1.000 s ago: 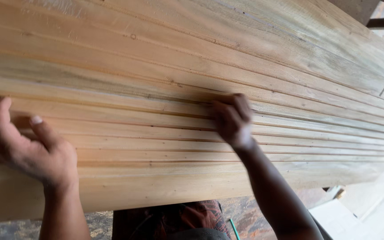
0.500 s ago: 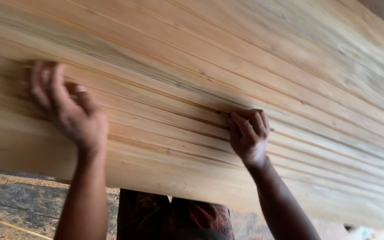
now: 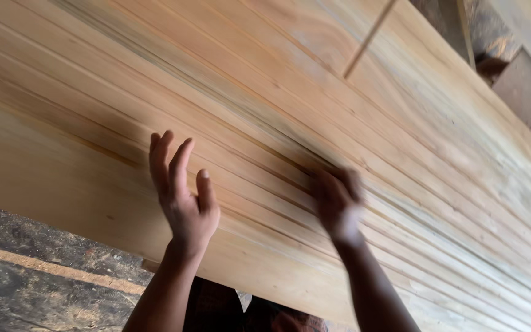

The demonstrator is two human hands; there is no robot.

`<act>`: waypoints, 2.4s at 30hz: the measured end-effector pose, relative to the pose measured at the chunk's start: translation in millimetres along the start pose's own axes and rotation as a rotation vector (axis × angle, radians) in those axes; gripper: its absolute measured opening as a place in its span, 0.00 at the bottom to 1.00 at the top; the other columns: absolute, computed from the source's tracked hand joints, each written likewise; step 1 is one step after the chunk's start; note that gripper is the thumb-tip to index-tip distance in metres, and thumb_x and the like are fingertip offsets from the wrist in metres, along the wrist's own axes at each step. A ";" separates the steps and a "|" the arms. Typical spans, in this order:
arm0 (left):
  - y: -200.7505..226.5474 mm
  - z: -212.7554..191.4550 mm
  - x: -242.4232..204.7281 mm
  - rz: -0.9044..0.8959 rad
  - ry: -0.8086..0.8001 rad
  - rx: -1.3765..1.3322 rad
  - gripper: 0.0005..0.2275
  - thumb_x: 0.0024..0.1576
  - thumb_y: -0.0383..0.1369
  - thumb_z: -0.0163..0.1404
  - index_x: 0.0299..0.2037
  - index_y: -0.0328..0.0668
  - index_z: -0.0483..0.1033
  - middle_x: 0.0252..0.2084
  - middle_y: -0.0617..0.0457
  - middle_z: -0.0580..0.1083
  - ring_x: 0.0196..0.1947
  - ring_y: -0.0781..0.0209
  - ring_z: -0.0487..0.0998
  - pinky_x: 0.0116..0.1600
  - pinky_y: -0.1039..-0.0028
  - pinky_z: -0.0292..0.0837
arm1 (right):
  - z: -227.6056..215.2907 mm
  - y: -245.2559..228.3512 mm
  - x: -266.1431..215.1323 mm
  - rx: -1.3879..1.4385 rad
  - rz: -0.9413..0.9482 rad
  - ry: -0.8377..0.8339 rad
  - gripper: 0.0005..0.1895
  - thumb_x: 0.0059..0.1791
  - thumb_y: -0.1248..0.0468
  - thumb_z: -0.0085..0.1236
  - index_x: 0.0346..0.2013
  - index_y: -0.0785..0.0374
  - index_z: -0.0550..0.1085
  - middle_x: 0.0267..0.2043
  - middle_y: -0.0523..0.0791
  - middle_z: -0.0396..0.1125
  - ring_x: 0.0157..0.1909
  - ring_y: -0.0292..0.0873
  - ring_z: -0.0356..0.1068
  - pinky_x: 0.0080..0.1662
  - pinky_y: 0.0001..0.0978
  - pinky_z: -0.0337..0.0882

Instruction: The person sands a large wooden board using a sanding block held in the right hand while stabilizing the board with the left hand. The person moves the sanding block back and forth across the surface of the board, covering different sections systematically.

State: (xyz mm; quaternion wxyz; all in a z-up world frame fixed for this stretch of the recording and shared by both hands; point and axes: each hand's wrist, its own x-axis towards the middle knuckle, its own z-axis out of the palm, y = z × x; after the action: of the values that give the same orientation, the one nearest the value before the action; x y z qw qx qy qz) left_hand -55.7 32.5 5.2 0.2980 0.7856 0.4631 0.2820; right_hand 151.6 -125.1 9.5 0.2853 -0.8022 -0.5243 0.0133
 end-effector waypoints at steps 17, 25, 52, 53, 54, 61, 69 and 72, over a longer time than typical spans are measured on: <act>-106.5 -80.5 76.7 -0.155 0.096 0.178 0.29 0.68 0.35 0.46 0.77 0.35 0.48 0.76 0.35 0.56 0.77 0.36 0.56 0.80 0.44 0.49 | 218.9 -200.0 188.1 0.133 -0.105 -0.029 0.11 0.47 0.71 0.63 0.45 0.65 0.76 0.45 0.50 0.69 0.51 0.52 0.70 0.52 0.45 0.71; -102.0 -90.0 92.4 -0.188 0.006 0.213 0.29 0.63 0.33 0.46 0.75 0.36 0.55 0.74 0.33 0.59 0.77 0.32 0.56 0.79 0.40 0.47 | 103.7 -134.2 101.0 0.004 -0.068 0.019 0.06 0.48 0.75 0.66 0.37 0.65 0.78 0.36 0.46 0.72 0.39 0.45 0.69 0.42 0.38 0.70; -106.6 -99.8 84.4 -0.172 0.040 0.038 0.25 0.62 0.28 0.43 0.72 0.34 0.58 0.70 0.35 0.64 0.75 0.34 0.61 0.79 0.42 0.50 | 206.2 -243.0 200.4 0.140 -0.004 0.035 0.06 0.49 0.74 0.66 0.38 0.65 0.78 0.39 0.47 0.70 0.42 0.47 0.69 0.43 0.36 0.71; -106.0 -98.7 87.9 -0.168 0.046 0.051 0.25 0.62 0.28 0.44 0.71 0.34 0.59 0.70 0.36 0.65 0.75 0.35 0.62 0.79 0.42 0.50 | 193.5 -235.3 196.1 0.141 -0.011 0.049 0.07 0.49 0.74 0.67 0.40 0.65 0.78 0.39 0.47 0.70 0.42 0.47 0.69 0.44 0.37 0.71; -106.3 -98.1 91.7 -0.164 0.051 0.064 0.24 0.63 0.28 0.44 0.71 0.35 0.59 0.69 0.36 0.65 0.74 0.35 0.62 0.79 0.42 0.50 | 176.9 -226.4 188.2 0.116 -0.012 0.045 0.07 0.48 0.74 0.67 0.38 0.65 0.78 0.38 0.47 0.71 0.41 0.46 0.69 0.43 0.36 0.71; -104.9 -96.9 90.8 -0.178 0.047 0.091 0.24 0.62 0.29 0.44 0.70 0.35 0.60 0.67 0.37 0.66 0.73 0.35 0.64 0.77 0.42 0.52 | 206.5 -221.9 180.5 0.097 -0.028 0.080 0.06 0.47 0.75 0.66 0.36 0.66 0.78 0.36 0.47 0.70 0.39 0.46 0.68 0.41 0.37 0.70; -104.2 -100.2 94.7 -0.142 0.054 0.062 0.23 0.63 0.28 0.44 0.70 0.34 0.60 0.68 0.35 0.66 0.73 0.34 0.63 0.78 0.41 0.50 | 184.0 -236.3 200.0 0.118 -0.012 0.056 0.06 0.49 0.76 0.65 0.38 0.67 0.78 0.38 0.48 0.70 0.42 0.47 0.69 0.44 0.37 0.72; -104.8 -98.4 91.1 -0.166 0.058 0.077 0.23 0.63 0.29 0.44 0.70 0.34 0.61 0.67 0.37 0.67 0.73 0.35 0.64 0.78 0.42 0.51 | 176.6 -233.4 193.5 0.096 -0.002 0.062 0.06 0.48 0.76 0.66 0.37 0.66 0.78 0.36 0.47 0.70 0.39 0.45 0.69 0.41 0.35 0.71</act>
State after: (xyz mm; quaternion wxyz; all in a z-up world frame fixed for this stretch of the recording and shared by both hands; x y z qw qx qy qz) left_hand -147.5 175.7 9.3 0.2765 0.7468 0.5456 0.2609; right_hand -12.5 184.6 25.6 0.3396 -0.7871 -0.5147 0.0136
